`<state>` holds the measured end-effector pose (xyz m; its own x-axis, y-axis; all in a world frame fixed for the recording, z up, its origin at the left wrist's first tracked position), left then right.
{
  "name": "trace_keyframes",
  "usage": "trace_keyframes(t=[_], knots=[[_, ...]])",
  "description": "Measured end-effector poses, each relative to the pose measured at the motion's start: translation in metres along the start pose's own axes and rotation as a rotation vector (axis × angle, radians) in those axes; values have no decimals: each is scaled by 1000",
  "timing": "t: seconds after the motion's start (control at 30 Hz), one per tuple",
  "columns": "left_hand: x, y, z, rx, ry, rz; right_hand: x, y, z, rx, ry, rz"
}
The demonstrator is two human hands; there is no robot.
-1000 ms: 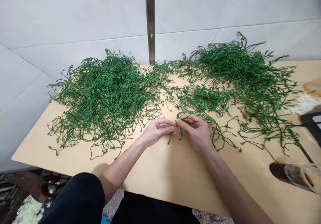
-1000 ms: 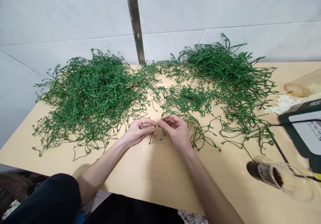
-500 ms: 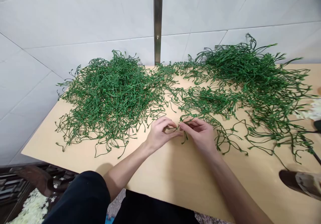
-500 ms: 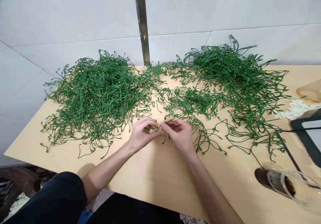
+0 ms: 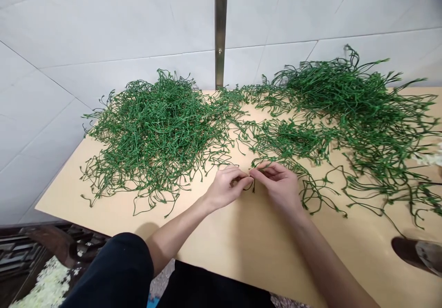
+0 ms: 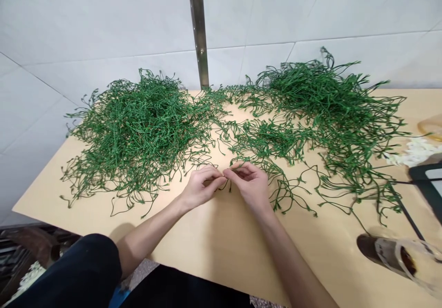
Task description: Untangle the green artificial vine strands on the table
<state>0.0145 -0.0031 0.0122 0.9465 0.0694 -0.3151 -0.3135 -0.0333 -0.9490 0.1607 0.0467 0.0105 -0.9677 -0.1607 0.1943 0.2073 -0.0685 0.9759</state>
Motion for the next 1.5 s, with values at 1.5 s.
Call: trace_keyframes(t=[1.5], knots=[[-17, -6, 5, 371, -239, 48, -1, -8, 2, 181, 195, 185]])
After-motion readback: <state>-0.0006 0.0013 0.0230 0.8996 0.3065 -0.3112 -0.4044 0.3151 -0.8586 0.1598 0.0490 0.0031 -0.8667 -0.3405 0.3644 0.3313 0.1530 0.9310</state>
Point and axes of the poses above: each hand's wrist, its own z-axis towards the middle knuckle, its own x-axis out of the palm, y = z × x, the point moved 2 cm from there along z, towards the middle knuckle, and after that the axes turned 12 degrees about -x, right-handed, at the moved point
